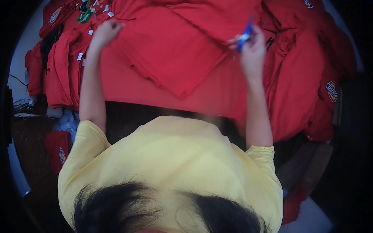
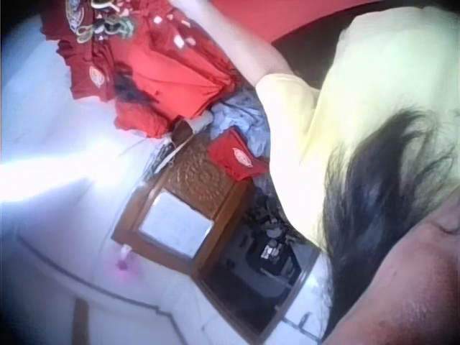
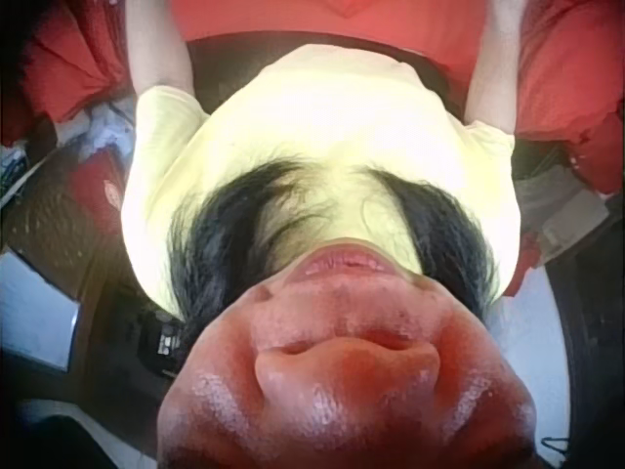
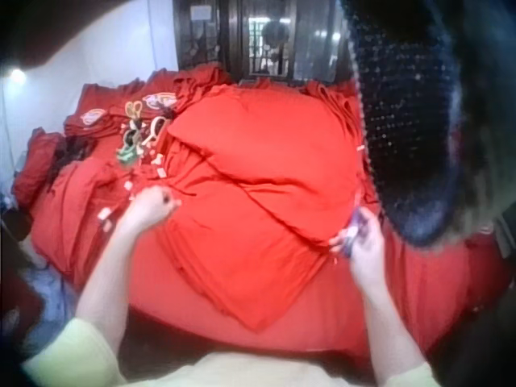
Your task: The person uses shears to cut through a layer of red fabric on a table, moving along the edge of a stack of garments.
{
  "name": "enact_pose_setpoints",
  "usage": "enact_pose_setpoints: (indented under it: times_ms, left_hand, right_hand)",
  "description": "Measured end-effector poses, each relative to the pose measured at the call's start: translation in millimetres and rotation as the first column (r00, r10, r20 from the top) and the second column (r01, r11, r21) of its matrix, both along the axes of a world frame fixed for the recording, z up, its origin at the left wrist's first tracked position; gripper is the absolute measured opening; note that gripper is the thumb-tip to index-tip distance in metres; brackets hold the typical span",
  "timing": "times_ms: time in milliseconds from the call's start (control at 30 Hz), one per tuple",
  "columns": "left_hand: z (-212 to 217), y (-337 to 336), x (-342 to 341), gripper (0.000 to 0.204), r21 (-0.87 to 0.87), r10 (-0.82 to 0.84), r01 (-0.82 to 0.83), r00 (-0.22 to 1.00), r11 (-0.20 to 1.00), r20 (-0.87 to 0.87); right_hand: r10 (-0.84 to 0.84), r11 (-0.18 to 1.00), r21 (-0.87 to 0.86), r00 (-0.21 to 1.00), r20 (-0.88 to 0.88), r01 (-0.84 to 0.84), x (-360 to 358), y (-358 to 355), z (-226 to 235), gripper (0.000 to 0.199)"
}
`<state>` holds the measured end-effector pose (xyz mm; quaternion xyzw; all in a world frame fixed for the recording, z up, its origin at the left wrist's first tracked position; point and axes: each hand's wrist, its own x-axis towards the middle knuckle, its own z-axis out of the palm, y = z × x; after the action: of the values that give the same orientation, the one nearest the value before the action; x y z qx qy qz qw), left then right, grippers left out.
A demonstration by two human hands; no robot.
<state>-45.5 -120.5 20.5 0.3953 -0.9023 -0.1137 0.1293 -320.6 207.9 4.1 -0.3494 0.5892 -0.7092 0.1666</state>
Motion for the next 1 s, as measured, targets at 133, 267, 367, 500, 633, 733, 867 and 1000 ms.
enact_pose_setpoints:
  times_ms: [133, 267, 367, 500, 633, 733, 867, 1000]
  left_hand:
    - [-56.2, 119.0, 11.1, 0.043, 0.496, 0.147, -0.113, 0.989, 0.861, -0.029]
    - [-83.7, 171.1, 8.1, 0.04, 0.302, 0.241, -0.161, 0.937, 0.94, -0.251]
    - [-77.7, 174.3, 6.0, 0.037, 0.254, 0.281, -0.226, 0.937, 0.94, -0.209]
    - [-76.5, 187.6, 4.8, 0.024, 0.753, 0.546, 0.048, 0.658, 0.656, -0.518]
    - [-74.5, 258.5, -19.8, 0.02, 0.867, 0.73, 0.477, 0.54, 0.145, -0.419]
    - [-86.8, 285.6, -17.5, 0.019, 0.858, 0.697, 0.503, 0.579, 0.104, -0.423]
    - [-78.5, 269.8, -12.5, 0.016, 0.78, 0.769, 0.613, 0.557, -0.126, -0.314]
    - [-60.9, 250.4, -7.1, 0.016, 0.767, 0.729, 0.571, 0.653, -0.293, -0.207]
  right_hand:
    - [0.332, 0.894, 0.202, 0.895, 0.297, -0.399, 98.8, 19.1, -55.1, 0.047]
    - [0.403, 0.772, 0.471, 0.902, 0.156, -0.426, 127.0, 47.2, -76.4, 0.046]
    - [0.338, 0.802, 0.438, 0.913, 0.228, -0.406, 122.4, 65.9, -74.4, 0.046]
    - [0.228, 0.883, 0.3, 0.889, 0.398, -0.361, 115.5, 84.2, -76.0, 0.046]
    - [0.195, 0.923, 0.275, 0.943, 0.27, -0.269, 118.4, 90.1, -68.4, 0.048]
    - [0.32, 0.905, 0.346, 0.932, -0.168, -0.248, 125.2, 86.2, -46.8, 0.056]
    - [0.448, 0.892, 0.367, 0.617, -0.647, -0.264, 131.2, 63.0, -36.5, 0.066]
    - [0.436, 0.895, 0.309, 0.476, -0.764, -0.323, 128.5, 32.2, -33.2, 0.058]
